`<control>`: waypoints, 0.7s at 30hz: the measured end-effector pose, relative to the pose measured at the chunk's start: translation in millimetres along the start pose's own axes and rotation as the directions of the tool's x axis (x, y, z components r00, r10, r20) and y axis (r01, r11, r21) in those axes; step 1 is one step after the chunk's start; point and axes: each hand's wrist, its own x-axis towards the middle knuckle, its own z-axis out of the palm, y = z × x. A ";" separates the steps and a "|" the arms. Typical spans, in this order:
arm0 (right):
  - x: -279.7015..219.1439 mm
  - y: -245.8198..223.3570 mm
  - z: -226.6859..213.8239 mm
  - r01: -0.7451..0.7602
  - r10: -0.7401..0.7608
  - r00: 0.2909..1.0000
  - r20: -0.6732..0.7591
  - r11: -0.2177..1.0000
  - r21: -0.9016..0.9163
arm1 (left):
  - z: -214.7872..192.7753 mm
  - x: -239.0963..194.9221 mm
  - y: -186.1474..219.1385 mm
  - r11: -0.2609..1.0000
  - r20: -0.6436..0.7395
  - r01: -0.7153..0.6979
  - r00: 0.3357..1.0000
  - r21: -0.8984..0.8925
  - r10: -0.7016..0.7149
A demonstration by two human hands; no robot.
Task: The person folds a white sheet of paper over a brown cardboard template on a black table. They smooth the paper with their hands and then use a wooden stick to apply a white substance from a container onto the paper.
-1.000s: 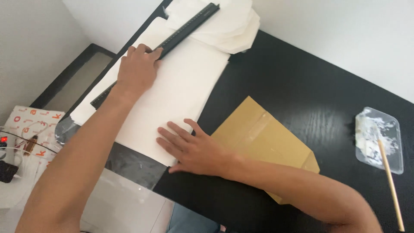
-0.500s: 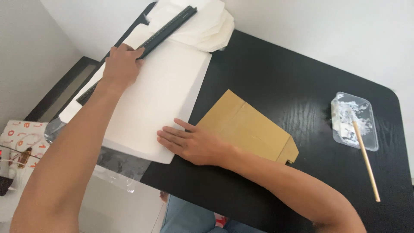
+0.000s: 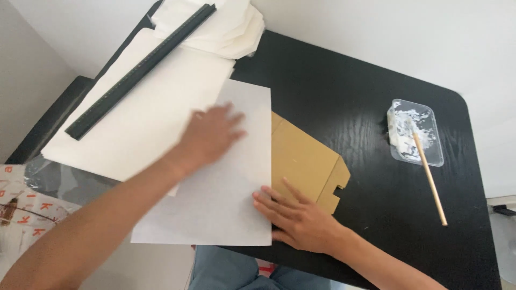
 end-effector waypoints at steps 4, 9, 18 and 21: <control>-39.3 47.6 -1.1 -0.368 0.374 0.925 -0.071 0.926 0.087 | -18.9 16.2 51.3 0.974 0.485 0.090 0.874 -0.208 0.023; -50.6 63.0 -35.4 -0.771 0.762 0.593 0.261 0.631 -0.090 | -10.1 38.0 86.2 0.967 0.532 0.073 0.844 -0.243 0.070; -32.3 38.2 -88.8 -0.963 0.935 0.198 0.295 0.130 0.236 | -10.3 67.8 147.4 0.895 0.441 -0.023 0.864 -0.446 0.242; -36.3 37.5 -80.4 -0.976 0.930 0.203 0.307 0.166 0.142 | -10.5 69.9 155.2 0.897 0.446 -0.020 0.862 -0.442 0.239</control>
